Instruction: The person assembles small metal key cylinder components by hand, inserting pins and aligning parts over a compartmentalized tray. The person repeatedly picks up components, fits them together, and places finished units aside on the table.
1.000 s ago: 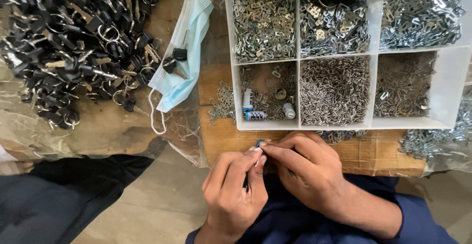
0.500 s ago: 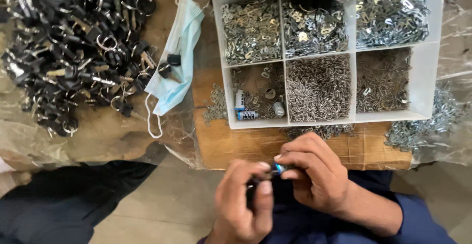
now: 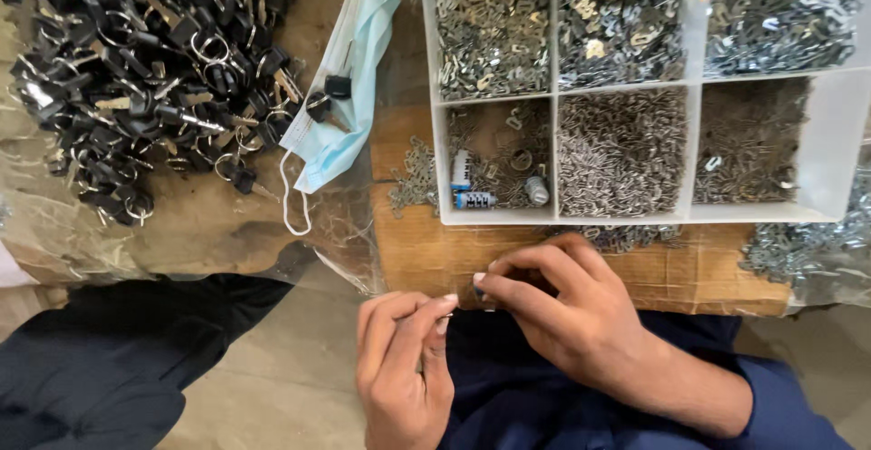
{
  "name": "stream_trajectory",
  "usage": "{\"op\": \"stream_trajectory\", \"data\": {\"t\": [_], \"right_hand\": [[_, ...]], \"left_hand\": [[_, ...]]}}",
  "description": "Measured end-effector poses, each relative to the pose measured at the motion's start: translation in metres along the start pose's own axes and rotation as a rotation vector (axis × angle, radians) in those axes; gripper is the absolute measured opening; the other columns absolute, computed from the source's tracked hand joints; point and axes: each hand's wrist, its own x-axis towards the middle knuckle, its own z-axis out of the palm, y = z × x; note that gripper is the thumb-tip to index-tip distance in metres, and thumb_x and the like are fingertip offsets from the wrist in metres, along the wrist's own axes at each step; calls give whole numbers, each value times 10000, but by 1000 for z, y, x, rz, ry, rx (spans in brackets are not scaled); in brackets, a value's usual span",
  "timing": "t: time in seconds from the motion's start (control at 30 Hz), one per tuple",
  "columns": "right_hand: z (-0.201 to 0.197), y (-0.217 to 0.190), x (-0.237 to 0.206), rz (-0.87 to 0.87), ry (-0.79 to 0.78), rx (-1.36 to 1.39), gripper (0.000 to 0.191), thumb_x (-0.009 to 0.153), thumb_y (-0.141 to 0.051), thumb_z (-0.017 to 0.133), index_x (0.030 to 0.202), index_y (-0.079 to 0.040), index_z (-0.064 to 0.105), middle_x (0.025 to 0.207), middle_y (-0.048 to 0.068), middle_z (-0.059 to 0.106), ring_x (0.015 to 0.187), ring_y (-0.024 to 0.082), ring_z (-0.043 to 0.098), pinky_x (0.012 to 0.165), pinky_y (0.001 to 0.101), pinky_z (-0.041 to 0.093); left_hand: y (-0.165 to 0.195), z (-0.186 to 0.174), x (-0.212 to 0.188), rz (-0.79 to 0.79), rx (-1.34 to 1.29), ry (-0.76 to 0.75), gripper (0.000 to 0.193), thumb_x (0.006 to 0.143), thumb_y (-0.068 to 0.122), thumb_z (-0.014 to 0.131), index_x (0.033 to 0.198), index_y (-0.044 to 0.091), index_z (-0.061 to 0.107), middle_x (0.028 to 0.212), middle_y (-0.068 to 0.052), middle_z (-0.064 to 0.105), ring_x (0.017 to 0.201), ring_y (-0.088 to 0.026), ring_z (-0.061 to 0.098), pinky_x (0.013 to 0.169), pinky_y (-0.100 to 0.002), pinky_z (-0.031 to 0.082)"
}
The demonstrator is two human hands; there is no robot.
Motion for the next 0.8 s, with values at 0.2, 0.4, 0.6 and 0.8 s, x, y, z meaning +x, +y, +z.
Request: {"op": "stream_trajectory", "data": {"t": [0.2,0.4,0.6,0.8], "right_hand": [[7,0,3,45,38,26,373,759,-99,863,1108,-138,737,908,14,653,823,234,623,692,354,522],[6,5,3,36,58,56,391,744,-59,849,1115,-114,737,842,12,633,777,221,623,670,344,526],[5,11,1,17,48,60,427,696,-20,822,1110,-85,740,845,32,622,784,233,625,674,353,533],[7,7,1,26,59,64,448,662,25,781,1097,-78,747,864,36,640,794,236,632,671,350,536]], "left_hand": [[-13,9,-1,-16,-356,59,161,861,-23,815,972,15,704,1017,-114,728,919,-232,743,823,-305,623],[-13,22,11,143,-257,67,215,825,-12,854,972,39,706,943,-79,765,925,-218,752,815,-303,624],[-6,26,24,245,-152,52,239,802,-16,862,973,40,706,941,-78,752,892,-230,740,796,-313,616],[-1,23,24,333,-13,23,218,822,-65,832,960,42,703,919,-75,722,845,-247,714,763,-319,599]]}}
